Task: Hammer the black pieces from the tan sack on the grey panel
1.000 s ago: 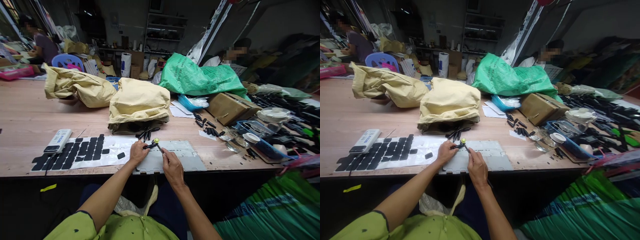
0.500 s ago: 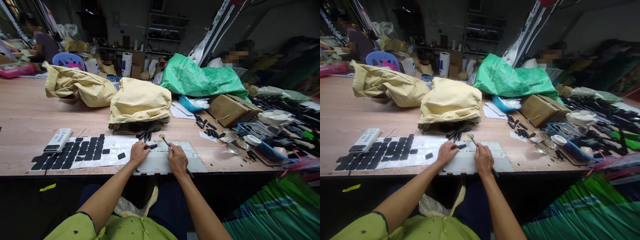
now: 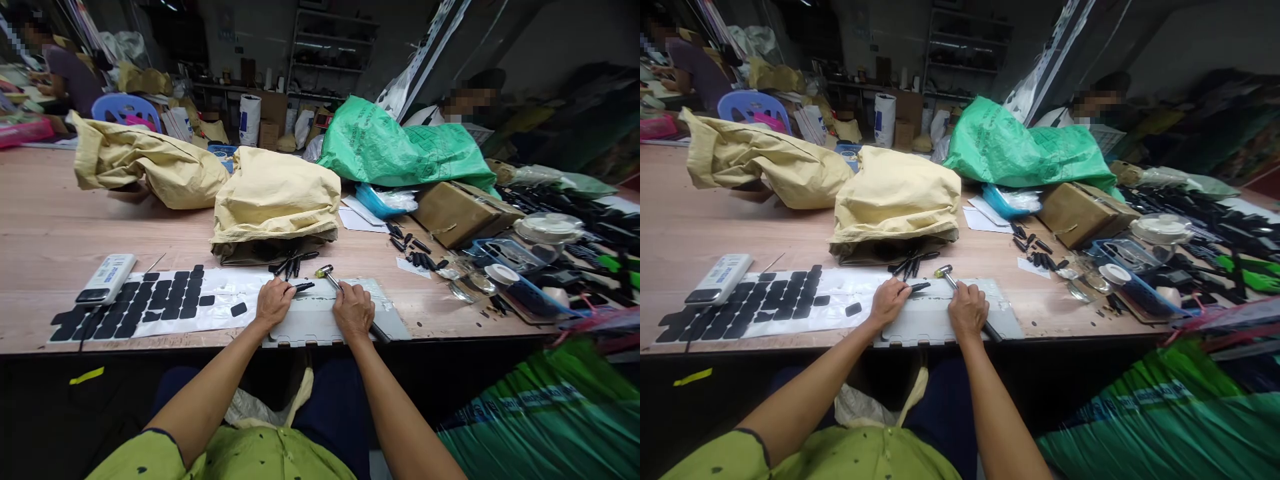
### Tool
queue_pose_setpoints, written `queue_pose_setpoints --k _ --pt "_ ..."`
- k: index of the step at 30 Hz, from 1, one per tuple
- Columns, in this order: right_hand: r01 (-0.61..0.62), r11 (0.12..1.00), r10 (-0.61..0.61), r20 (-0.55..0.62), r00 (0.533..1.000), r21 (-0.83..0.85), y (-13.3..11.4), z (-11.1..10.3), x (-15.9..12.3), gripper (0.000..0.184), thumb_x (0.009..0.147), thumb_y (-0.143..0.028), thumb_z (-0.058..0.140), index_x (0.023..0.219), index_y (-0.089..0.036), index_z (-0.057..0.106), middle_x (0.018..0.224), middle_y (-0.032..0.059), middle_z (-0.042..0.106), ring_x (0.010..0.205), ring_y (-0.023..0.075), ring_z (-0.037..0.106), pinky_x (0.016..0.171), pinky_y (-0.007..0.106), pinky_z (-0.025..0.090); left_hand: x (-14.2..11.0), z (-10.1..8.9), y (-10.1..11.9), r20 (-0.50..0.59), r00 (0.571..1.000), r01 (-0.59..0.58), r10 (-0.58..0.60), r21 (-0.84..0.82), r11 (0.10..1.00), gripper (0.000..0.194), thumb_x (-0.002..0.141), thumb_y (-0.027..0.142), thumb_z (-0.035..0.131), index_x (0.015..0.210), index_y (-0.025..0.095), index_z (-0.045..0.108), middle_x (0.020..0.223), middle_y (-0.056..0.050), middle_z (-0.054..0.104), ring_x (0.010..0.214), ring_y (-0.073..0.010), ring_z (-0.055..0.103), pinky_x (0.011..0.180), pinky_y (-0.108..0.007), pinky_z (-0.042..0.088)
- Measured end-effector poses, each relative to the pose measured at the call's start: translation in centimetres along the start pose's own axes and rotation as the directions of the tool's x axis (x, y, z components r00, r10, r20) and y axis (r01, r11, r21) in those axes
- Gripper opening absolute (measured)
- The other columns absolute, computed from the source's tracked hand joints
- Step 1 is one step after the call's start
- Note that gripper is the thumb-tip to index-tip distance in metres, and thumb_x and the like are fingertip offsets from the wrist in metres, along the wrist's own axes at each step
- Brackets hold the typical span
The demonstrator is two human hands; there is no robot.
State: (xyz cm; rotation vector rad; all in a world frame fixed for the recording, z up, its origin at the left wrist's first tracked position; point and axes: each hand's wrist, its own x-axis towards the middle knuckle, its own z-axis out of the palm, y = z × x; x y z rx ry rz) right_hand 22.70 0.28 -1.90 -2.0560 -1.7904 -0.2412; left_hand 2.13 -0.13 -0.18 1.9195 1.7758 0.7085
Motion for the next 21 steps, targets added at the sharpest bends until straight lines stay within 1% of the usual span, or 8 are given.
queue_pose_setpoints --k 5,7,9,11,13,15,18,21 --pt "0.000 1.000 0.000 0.011 1.000 -0.011 -0.1 -0.1 0.1 0.024 0.089 -0.023 0.056 0.109 -0.020 0.068 0.096 0.0083 0.062 0.088 0.0227 0.048 0.068 0.032 0.027 0.0 -0.5 0.3 0.019 1.000 -0.013 0.014 -0.035 0.999 0.027 0.093 0.034 0.047 0.089 0.022 0.071 0.090 -0.003 0.063 0.089 -0.0193 0.054 0.081 -0.033 0.040" --pt "-0.002 1.000 0.002 0.019 1.000 -0.013 -0.2 -0.2 0.1 0.024 0.089 -0.023 0.055 0.109 -0.021 0.068 0.096 0.0082 0.061 0.089 0.0228 0.048 0.069 0.032 0.027 -0.7 -1.1 0.5 0.051 0.998 -0.032 0.036 -0.082 0.996 0.025 0.091 0.033 0.050 0.087 0.022 0.072 0.088 -0.003 0.063 0.089 -0.0193 0.053 0.083 -0.034 0.040" --pt "-0.004 1.000 0.005 0.026 1.000 -0.016 -0.2 -0.3 0.1 0.024 0.089 -0.023 0.055 0.110 -0.021 0.067 0.096 0.0083 0.061 0.089 0.0229 0.048 0.069 0.032 0.028 -2.1 -2.0 0.6 0.105 0.988 -0.095 0.110 -0.142 0.985 0.020 0.088 0.033 0.056 0.085 0.022 0.072 0.089 -0.003 0.062 0.090 -0.0192 0.053 0.085 -0.035 0.040" --pt "-0.006 1.000 0.007 0.030 1.000 -0.018 -0.2 -0.3 0.1 0.025 0.089 -0.023 0.055 0.111 -0.021 0.067 0.097 0.0085 0.061 0.090 0.0231 0.048 0.069 0.032 0.028 -4.3 -3.0 0.3 0.179 0.955 -0.204 0.238 -0.188 0.961 0.014 0.082 0.034 0.064 0.082 0.023 0.073 0.096 -0.002 0.062 0.094 -0.0198 0.052 0.089 -0.036 0.039" --pt "-0.008 1.000 0.009 0.032 0.999 -0.020 -0.3 -0.3 0.1 0.025 0.090 -0.023 0.055 0.111 -0.020 0.067 0.098 0.0087 0.061 0.090 0.0233 0.048 0.069 0.032 0.028 -6.8 -3.7 -0.1 0.252 0.901 -0.306 0.352 -0.203 0.930 0.009 0.077 0.032 0.070 0.078 0.024 0.073 0.107 -0.002 0.060 0.104 -0.0218 0.050 0.094 -0.038 0.037" --pt "-0.011 1.000 0.012 0.037 0.999 -0.021 -0.3 -0.2 0.1 0.025 0.090 -0.023 0.054 0.112 -0.020 0.066 0.099 0.0090 0.060 0.091 0.0235 0.048 0.070 0.032 0.028 -9.1 -4.2 -0.6 0.286 0.871 -0.361 0.400 -0.179 0.915 0.006 0.073 0.029 0.074 0.076 0.024 0.072 0.119 -0.002 0.056 0.113 -0.0248 0.046 0.100 -0.041 0.035" --pt "-0.016 1.000 0.017 0.044 0.999 -0.027 -0.4 -0.3 0.1 0.025 0.091 -0.024 0.054 0.113 -0.021 0.066 0.099 0.0090 0.060 0.091 0.0236 0.048 0.070 0.032 0.029 -11.2 -4.4 -0.8 0.273 0.867 -0.397 0.416 -0.125 0.909 0.016 0.066 0.025 0.078 0.080 0.025 0.072 0.130 -0.003 0.051 0.121 -0.0292 0.040 0.103 -0.045 0.032" --pt "-0.014 0.999 0.015 0.045 0.999 -0.036 -0.3 -0.3 0.1 0.025 0.091 -0.024 0.054 0.112 -0.021 0.066 0.098 0.0087 0.060 0.091 0.0237 0.048 0.070 0.032 0.029 -10.6 -4.0 -0.5 0.203 0.886 -0.400 0.418 -0.123 0.908 0.024 0.064 0.027 0.079 0.086 0.024 0.071 0.122 -0.005 0.057 0.115 -0.0280 0.046 0.100 -0.044 0.036"
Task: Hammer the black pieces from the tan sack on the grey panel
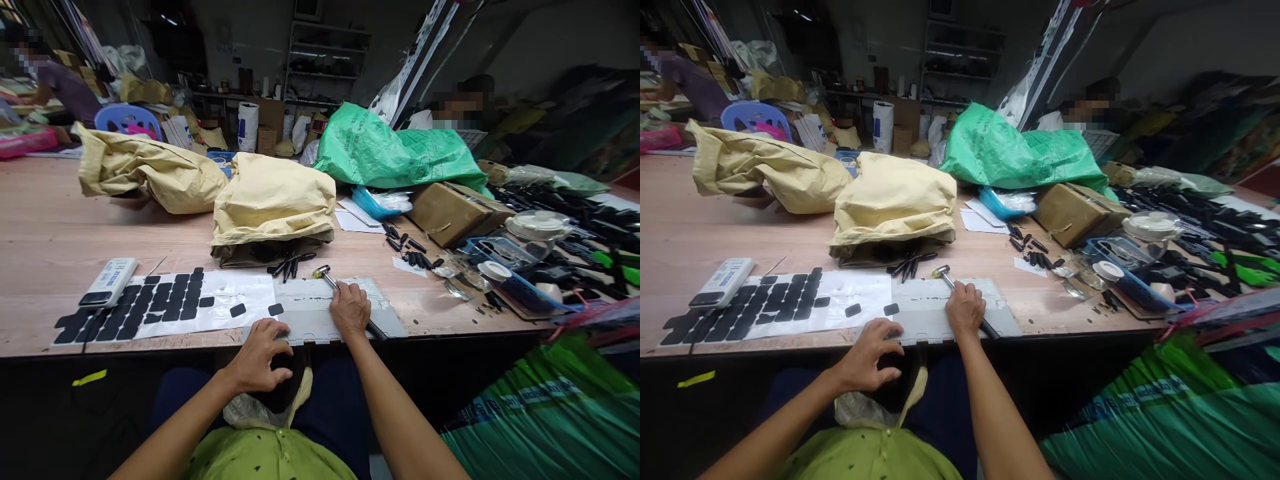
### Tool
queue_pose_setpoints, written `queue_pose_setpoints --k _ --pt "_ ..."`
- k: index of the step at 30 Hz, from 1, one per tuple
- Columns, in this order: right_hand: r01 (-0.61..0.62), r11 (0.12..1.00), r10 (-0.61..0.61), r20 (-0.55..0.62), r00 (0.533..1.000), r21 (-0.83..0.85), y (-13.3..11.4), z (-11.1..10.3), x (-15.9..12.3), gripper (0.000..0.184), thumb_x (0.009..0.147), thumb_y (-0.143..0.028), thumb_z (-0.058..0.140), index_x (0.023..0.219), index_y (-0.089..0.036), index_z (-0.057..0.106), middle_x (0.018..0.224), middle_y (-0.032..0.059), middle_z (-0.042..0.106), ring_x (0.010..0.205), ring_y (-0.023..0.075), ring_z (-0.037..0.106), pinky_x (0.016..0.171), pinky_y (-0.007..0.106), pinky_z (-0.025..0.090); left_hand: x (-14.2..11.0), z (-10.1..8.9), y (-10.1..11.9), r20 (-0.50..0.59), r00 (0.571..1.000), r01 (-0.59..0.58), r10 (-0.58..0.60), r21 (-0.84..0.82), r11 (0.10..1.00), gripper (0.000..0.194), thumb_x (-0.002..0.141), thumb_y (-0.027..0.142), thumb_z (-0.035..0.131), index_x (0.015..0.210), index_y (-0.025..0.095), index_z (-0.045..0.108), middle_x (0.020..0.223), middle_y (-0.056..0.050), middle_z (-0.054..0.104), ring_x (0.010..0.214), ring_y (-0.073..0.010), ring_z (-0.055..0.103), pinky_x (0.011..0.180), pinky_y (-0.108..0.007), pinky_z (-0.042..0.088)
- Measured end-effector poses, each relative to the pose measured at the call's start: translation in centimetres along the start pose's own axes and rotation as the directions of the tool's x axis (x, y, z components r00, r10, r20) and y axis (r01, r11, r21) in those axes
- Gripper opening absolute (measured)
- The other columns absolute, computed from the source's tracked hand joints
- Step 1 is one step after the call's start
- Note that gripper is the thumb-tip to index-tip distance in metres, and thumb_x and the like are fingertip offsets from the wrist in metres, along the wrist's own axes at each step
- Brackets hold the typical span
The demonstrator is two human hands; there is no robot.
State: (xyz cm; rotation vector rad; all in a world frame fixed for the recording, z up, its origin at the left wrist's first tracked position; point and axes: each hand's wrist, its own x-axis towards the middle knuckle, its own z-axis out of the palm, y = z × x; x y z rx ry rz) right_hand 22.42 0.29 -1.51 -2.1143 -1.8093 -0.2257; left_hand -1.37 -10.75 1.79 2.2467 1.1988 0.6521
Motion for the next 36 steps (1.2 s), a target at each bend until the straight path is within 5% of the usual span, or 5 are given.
queue_pose_setpoints --k 7,12,18,24,36 --pt "0.001 1.000 -0.001 0.013 1.000 -0.002 -0.1 -0.1 0.0 0.025 0.090 -0.023 0.054 0.113 -0.021 0.065 0.099 0.0090 0.060 0.092 0.0237 0.048 0.071 0.033 0.030 9.2 -1.4 -4.1 -0.393 0.864 0.353 -0.314 0.029 0.935 0.017 0.086 0.029 0.057 0.093 0.020 0.068 0.088 -0.005 0.065 0.088 -0.0213 0.056 0.080 -0.035 0.046" --pt "0.008 1.000 -0.008 0.004 1.000 0.017 -0.1 -0.1 0.0 0.025 0.090 -0.022 0.054 0.113 -0.020 0.065 0.099 0.0093 0.060 0.092 0.0238 0.049 0.071 0.033 0.031 13.9 -2.2 -6.9 -0.342 0.809 0.553 -0.479 0.162 0.817 0.026 0.083 0.032 0.060 0.101 0.017 0.071 0.098 -0.010 0.065 0.095 -0.0244 0.058 0.081 -0.033 0.045" --pt "0.006 1.000 -0.006 0.005 1.000 0.025 -0.1 -0.1 0.1 0.026 0.090 -0.022 0.054 0.114 -0.020 0.065 0.099 0.0093 0.059 0.092 0.0239 0.048 0.071 0.033 0.031 12.7 -2.2 -6.9 -0.385 0.807 0.538 -0.448 0.166 0.826 0.023 0.085 0.031 0.059 0.100 0.018 0.070 0.097 -0.008 0.065 0.094 -0.0226 0.056 0.081 -0.031 0.043" --pt "-0.001 1.000 0.000 0.009 1.000 0.024 -0.1 -0.2 0.0 0.026 0.091 -0.023 0.053 0.114 -0.021 0.065 0.100 0.0088 0.060 0.092 0.0235 0.048 0.071 0.033 0.030 10.6 0.0 -4.5 -0.264 0.927 0.310 -0.267 0.135 0.941 0.017 0.082 0.030 0.065 0.096 0.022 0.069 0.092 -0.003 0.065 0.090 -0.0196 0.053 0.080 -0.031 0.041" --pt "0.062 0.947 -0.067 0.005 0.998 0.315 0.0 -2.1 -0.9 0.031 0.093 -0.021 0.047 0.117 -0.021 0.066 0.098 0.0068 0.064 0.092 0.0205 0.055 0.079 0.029 0.039 10.9 0.6 -4.4 -0.244 0.901 0.388 -0.359 0.080 0.918 0.018 0.081 0.031 0.065 0.095 0.023 0.071 0.091 -0.003 0.065 0.091 -0.0202 0.054 0.081 -0.033 0.039"
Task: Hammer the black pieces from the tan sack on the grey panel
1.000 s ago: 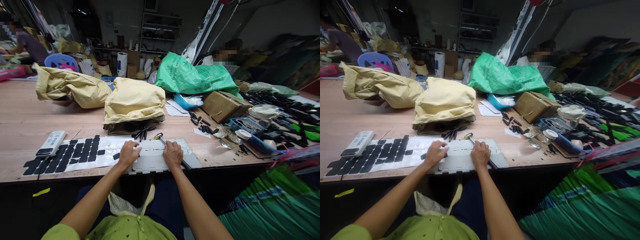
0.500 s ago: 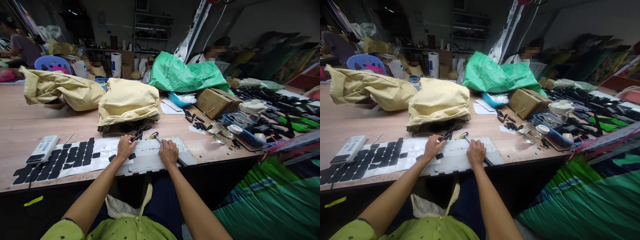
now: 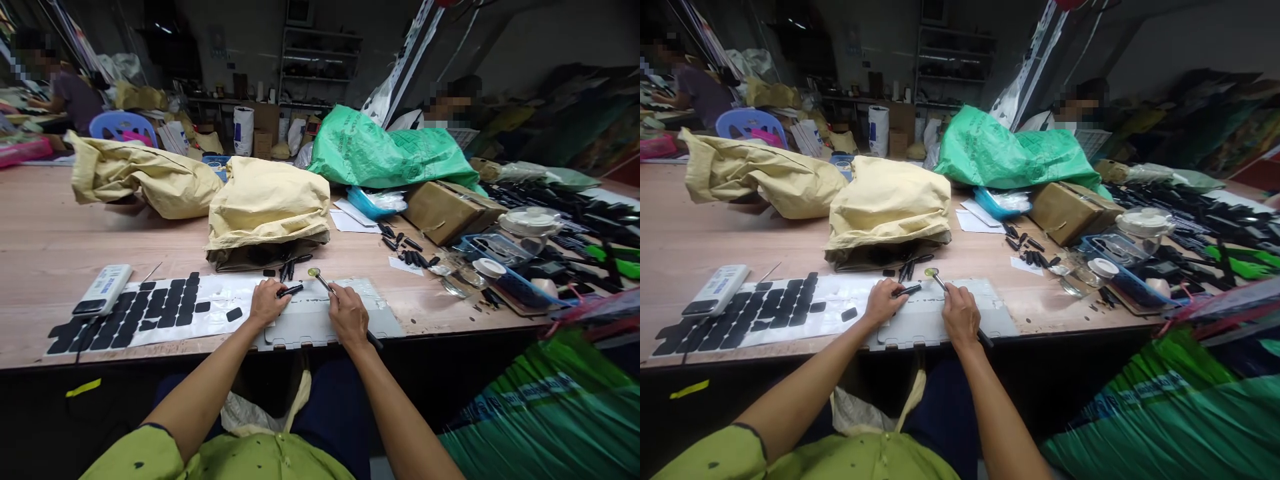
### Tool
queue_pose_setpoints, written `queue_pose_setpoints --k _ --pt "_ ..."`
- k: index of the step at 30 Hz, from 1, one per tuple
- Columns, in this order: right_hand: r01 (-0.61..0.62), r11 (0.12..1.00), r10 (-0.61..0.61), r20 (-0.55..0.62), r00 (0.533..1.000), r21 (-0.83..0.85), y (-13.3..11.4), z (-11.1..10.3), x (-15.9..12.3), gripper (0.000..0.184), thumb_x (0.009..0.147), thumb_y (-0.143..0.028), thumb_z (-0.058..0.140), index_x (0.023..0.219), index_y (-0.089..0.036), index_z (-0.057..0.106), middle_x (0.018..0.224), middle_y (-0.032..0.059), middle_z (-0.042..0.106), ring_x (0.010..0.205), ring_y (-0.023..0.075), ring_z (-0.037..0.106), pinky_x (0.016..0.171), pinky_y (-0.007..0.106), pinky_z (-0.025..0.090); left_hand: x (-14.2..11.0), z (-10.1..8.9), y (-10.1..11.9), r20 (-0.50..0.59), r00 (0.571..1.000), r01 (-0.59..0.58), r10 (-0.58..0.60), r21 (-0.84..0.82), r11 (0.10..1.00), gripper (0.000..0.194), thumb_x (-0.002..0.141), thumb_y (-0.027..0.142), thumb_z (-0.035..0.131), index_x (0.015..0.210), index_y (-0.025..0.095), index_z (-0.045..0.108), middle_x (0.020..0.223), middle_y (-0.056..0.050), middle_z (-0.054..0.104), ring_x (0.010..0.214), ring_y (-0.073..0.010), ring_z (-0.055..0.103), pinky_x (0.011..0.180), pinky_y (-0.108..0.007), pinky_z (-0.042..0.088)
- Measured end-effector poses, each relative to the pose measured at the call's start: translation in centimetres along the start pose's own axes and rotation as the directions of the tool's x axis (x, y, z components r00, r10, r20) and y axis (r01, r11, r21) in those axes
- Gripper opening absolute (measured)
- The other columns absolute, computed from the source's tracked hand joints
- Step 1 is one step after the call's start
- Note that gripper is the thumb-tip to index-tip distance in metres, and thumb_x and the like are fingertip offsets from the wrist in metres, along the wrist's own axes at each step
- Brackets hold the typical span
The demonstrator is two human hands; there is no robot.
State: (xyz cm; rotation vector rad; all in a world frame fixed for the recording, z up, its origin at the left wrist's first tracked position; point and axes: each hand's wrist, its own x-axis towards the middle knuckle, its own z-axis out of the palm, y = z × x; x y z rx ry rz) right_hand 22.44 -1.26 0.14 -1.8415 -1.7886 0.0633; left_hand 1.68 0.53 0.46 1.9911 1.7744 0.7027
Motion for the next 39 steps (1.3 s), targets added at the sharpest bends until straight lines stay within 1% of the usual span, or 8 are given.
queue_pose_setpoints --k 4,8,16,19,25,28,32,39 --pt "0.027 0.978 -0.028 0.003 1.000 0.209 -1.6 -0.7 -1.7 0.032 0.093 -0.027 0.045 0.115 -0.022 0.067 0.101 0.0062 0.067 0.090 0.0189 0.061 0.079 0.028 0.045 0.0 0.1 0.1 0.007 1.000 0.011 -0.011 0.004 1.000 0.020 0.081 0.033 0.064 0.098 0.025 0.072 0.090 -0.003 0.064 0.091 -0.0205 0.053 0.082 -0.033 0.039" --pt "0.048 0.956 -0.043 -0.022 0.999 0.289 -2.7 -0.8 -2.8 0.031 0.093 -0.029 0.044 0.112 -0.021 0.068 0.098 0.0064 0.068 0.089 0.0189 0.063 0.079 0.029 0.047 -0.1 0.2 0.0 0.006 1.000 0.015 -0.015 0.004 1.000 0.022 0.083 0.034 0.064 0.100 0.026 0.073 0.089 -0.003 0.063 0.091 -0.0203 0.053 0.081 -0.033 0.039" --pt "0.017 0.957 -0.023 0.017 1.000 0.291 -2.9 0.0 -3.7 0.034 0.094 -0.029 0.041 0.113 -0.020 0.068 0.102 0.0088 0.069 0.093 0.0208 0.063 0.081 0.031 0.048 -0.1 0.3 -0.1 0.013 1.000 0.005 -0.005 0.011 1.000 0.022 0.084 0.035 0.062 0.101 0.027 0.074 0.089 -0.003 0.061 0.091 -0.0203 0.052 0.081 -0.034 0.039" --pt "0.023 0.951 -0.019 -0.015 1.000 0.310 -3.0 -0.2 -3.6 0.033 0.093 -0.029 0.042 0.112 -0.019 0.068 0.102 0.0094 0.069 0.092 0.0211 0.063 0.080 0.032 0.049 -0.1 0.3 0.0 0.012 1.000 0.006 -0.006 0.015 1.000 0.022 0.084 0.035 0.062 0.100 0.027 0.074 0.089 -0.003 0.062 0.090 -0.0206 0.052 0.081 -0.034 0.039" --pt "0.096 0.934 -0.103 0.002 0.995 0.345 -3.8 0.1 -4.4 0.032 0.095 -0.029 0.041 0.113 -0.020 0.067 0.099 0.0078 0.068 0.091 0.0191 0.063 0.081 0.029 0.048 -0.3 0.2 0.2 0.000 1.000 0.006 -0.006 0.027 1.000 0.019 0.080 0.030 0.063 0.094 0.027 0.074 0.086 -0.003 0.061 0.089 -0.0210 0.052 0.080 -0.033 0.039" --pt "0.097 0.942 -0.116 0.040 0.992 0.322 -3.8 0.3 -4.5 0.032 0.095 -0.028 0.041 0.113 -0.019 0.066 0.099 0.0074 0.067 0.093 0.0193 0.063 0.082 0.029 0.047 -0.2 0.3 0.1 0.001 1.000 0.008 -0.008 0.031 0.999 0.019 0.080 0.030 0.062 0.094 0.027 0.074 0.086 -0.003 0.061 0.091 -0.0213 0.053 0.080 -0.033 0.039" --pt "0.043 0.972 -0.042 -0.010 0.999 0.229 -2.8 0.3 -2.9 0.031 0.094 -0.028 0.043 0.113 -0.021 0.067 0.100 0.0063 0.067 0.092 0.0195 0.061 0.080 0.028 0.044 -0.2 0.4 0.0 -0.017 1.000 0.006 -0.005 0.006 1.000 0.023 0.079 0.029 0.063 0.099 0.026 0.073 0.089 -0.003 0.062 0.091 -0.0210 0.053 0.083 -0.033 0.040" --pt "-0.075 0.984 0.068 -0.045 0.997 -0.161 0.0 1.5 0.1 0.024 0.091 -0.021 0.054 0.107 -0.020 0.071 0.091 0.0071 0.064 0.086 0.0214 0.052 0.073 0.031 0.034 -0.2 0.3 -0.1 -0.004 1.000 0.007 -0.007 -0.007 1.000 0.021 0.083 0.032 0.061 0.100 0.024 0.071 0.091 -0.003 0.063 0.090 -0.0207 0.053 0.081 -0.033 0.039"
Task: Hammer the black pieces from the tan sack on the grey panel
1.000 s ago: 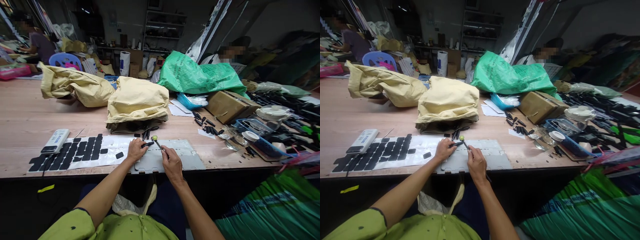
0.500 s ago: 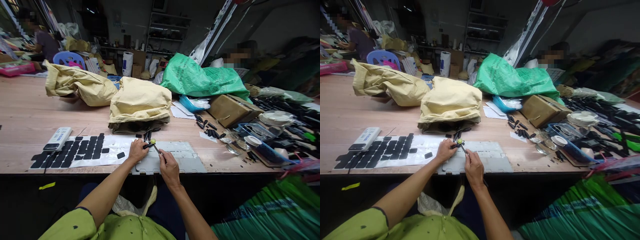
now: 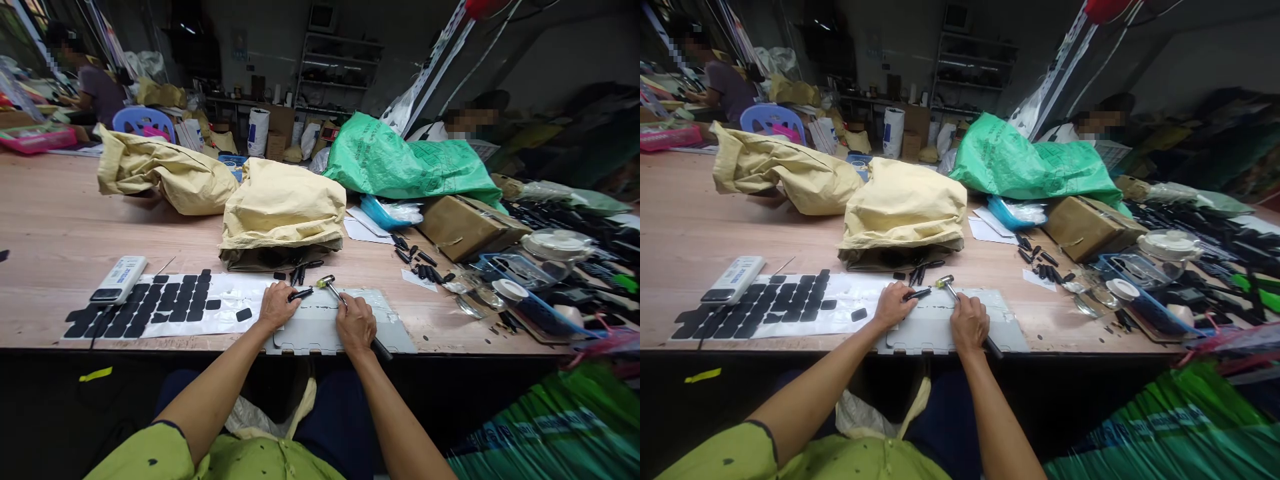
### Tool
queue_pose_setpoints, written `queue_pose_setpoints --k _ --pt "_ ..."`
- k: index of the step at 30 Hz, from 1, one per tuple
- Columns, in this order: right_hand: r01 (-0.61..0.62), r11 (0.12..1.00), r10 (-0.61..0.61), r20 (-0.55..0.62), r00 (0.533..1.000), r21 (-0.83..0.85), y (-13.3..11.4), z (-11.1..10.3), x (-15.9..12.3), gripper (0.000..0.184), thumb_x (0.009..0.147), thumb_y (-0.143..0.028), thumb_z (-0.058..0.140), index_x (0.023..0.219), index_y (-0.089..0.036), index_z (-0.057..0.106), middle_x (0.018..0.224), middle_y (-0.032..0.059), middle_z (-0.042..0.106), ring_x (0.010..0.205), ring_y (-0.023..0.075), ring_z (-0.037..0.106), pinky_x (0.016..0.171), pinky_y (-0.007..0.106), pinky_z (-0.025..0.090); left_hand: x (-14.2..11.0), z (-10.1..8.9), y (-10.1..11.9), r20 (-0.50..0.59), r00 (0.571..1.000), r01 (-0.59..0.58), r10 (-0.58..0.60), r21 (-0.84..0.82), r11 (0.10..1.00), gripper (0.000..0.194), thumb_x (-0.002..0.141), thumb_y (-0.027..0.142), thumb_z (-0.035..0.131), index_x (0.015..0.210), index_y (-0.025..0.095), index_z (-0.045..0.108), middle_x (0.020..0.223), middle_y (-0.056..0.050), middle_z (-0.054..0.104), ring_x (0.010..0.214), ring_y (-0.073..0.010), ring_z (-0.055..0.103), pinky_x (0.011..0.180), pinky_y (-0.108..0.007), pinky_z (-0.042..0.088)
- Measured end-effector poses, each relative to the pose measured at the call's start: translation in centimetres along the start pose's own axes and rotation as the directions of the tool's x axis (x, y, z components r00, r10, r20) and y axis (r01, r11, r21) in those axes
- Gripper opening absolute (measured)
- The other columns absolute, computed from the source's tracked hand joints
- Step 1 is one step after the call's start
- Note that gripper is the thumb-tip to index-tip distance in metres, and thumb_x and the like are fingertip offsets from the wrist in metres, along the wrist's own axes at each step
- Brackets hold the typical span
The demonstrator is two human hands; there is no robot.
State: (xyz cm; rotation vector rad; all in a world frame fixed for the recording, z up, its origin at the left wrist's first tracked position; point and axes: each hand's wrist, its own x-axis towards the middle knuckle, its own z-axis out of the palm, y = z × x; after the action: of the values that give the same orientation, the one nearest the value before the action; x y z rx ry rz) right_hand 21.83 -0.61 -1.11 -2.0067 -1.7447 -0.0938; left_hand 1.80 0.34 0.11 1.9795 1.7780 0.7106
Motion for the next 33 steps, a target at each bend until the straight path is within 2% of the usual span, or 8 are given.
queue_pose_setpoints --k 7,10,14,18,21,25,29,33 --pt "0.032 0.994 -0.031 0.014 0.999 -0.102 -0.2 0.5 -0.1 0.023 0.090 -0.023 0.057 0.111 -0.022 0.067 0.095 0.0068 0.060 0.087 0.0211 0.047 0.070 0.031 0.028 -0.8 -1.2 0.4 0.030 0.998 -0.060 0.063 -0.089 0.994 0.032 0.096 0.038 0.041 0.087 0.022 0.067 0.089 -0.002 0.064 0.090 -0.0196 0.052 0.081 -0.034 0.036" --pt "0.030 0.993 -0.028 0.014 0.999 -0.110 -0.3 0.4 0.0 0.023 0.090 -0.023 0.057 0.111 -0.022 0.066 0.096 0.0069 0.059 0.088 0.0213 0.046 0.069 0.031 0.027 -4.1 -2.6 1.3 0.067 0.985 -0.147 0.158 -0.143 0.979 0.034 0.096 0.038 0.039 0.081 0.020 0.063 0.084 -0.002 0.064 0.084 -0.0183 0.053 0.079 -0.032 0.036" --pt "0.034 0.992 -0.033 0.010 0.999 -0.118 -0.2 0.5 0.0 0.023 0.090 -0.023 0.056 0.111 -0.021 0.066 0.095 0.0072 0.059 0.088 0.0219 0.046 0.069 0.032 0.027 -10.8 -3.8 1.6 0.308 0.911 -0.203 0.274 -0.244 0.948 0.027 0.093 0.039 0.044 0.085 0.021 0.063 0.075 0.000 0.064 0.070 -0.0145 0.056 0.066 -0.027 0.037" --pt "0.036 0.992 -0.035 0.007 0.999 -0.118 -0.2 0.5 -0.1 0.024 0.089 -0.023 0.056 0.110 -0.021 0.066 0.096 0.0080 0.059 0.088 0.0224 0.046 0.069 0.032 0.027 -16.2 -2.7 -0.7 0.461 0.886 -0.016 0.052 -0.083 0.996 0.029 0.094 0.039 0.040 0.094 0.024 0.064 0.071 0.000 0.065 0.067 -0.0163 0.061 0.062 -0.027 0.036" --pt "0.036 0.992 -0.035 0.005 0.999 -0.120 -0.3 0.5 -0.1 0.024 0.090 -0.023 0.056 0.111 -0.020 0.066 0.096 0.0082 0.060 0.088 0.0226 0.047 0.069 0.032 0.027 -17.1 -1.8 -2.0 0.519 0.847 0.100 -0.112 0.052 0.994 0.032 0.086 0.032 0.050 0.115 0.025 0.062 0.074 -0.001 0.068 0.077 -0.0216 0.065 0.065 -0.028 0.039" --pt "0.038 0.991 -0.038 -0.002 0.999 -0.129 -0.2 0.6 -0.1 0.023 0.090 -0.023 0.056 0.111 -0.021 0.066 0.095 0.0078 0.060 0.088 0.0230 0.047 0.069 0.032 0.028 -13.4 -2.9 0.1 0.525 0.850 0.073 -0.025 -0.070 0.995 0.025 0.082 0.034 0.055 0.099 0.025 0.070 0.067 0.001 0.067 0.067 -0.0173 0.062 0.059 -0.025 0.038" --pt "0.038 0.991 -0.038 0.002 0.999 -0.131 -0.3 0.6 -0.1 0.023 0.090 -0.023 0.057 0.111 -0.021 0.066 0.095 0.0076 0.060 0.089 0.0230 0.048 0.069 0.032 0.028 -5.4 -3.8 3.1 0.158 0.987 0.032 -0.019 -0.079 0.996 0.024 0.085 0.030 0.050 0.093 0.019 0.069 0.066 0.000 0.063 0.063 -0.0149 0.057 0.060 -0.025 0.038" --pt "0.035 0.991 -0.033 0.014 0.999 -0.127 -0.4 0.5 0.0 0.022 0.090 -0.023 0.057 0.110 -0.022 0.066 0.096 0.0075 0.059 0.090 0.0228 0.048 0.069 0.032 0.028 2.1 -2.1 2.8 -0.041 0.994 0.109 -0.106 0.088 0.990 0.021 0.080 0.025 0.056 0.096 0.017 0.067 0.096 -0.008 0.065 0.087 -0.0206 0.060 0.071 -0.028 0.042"
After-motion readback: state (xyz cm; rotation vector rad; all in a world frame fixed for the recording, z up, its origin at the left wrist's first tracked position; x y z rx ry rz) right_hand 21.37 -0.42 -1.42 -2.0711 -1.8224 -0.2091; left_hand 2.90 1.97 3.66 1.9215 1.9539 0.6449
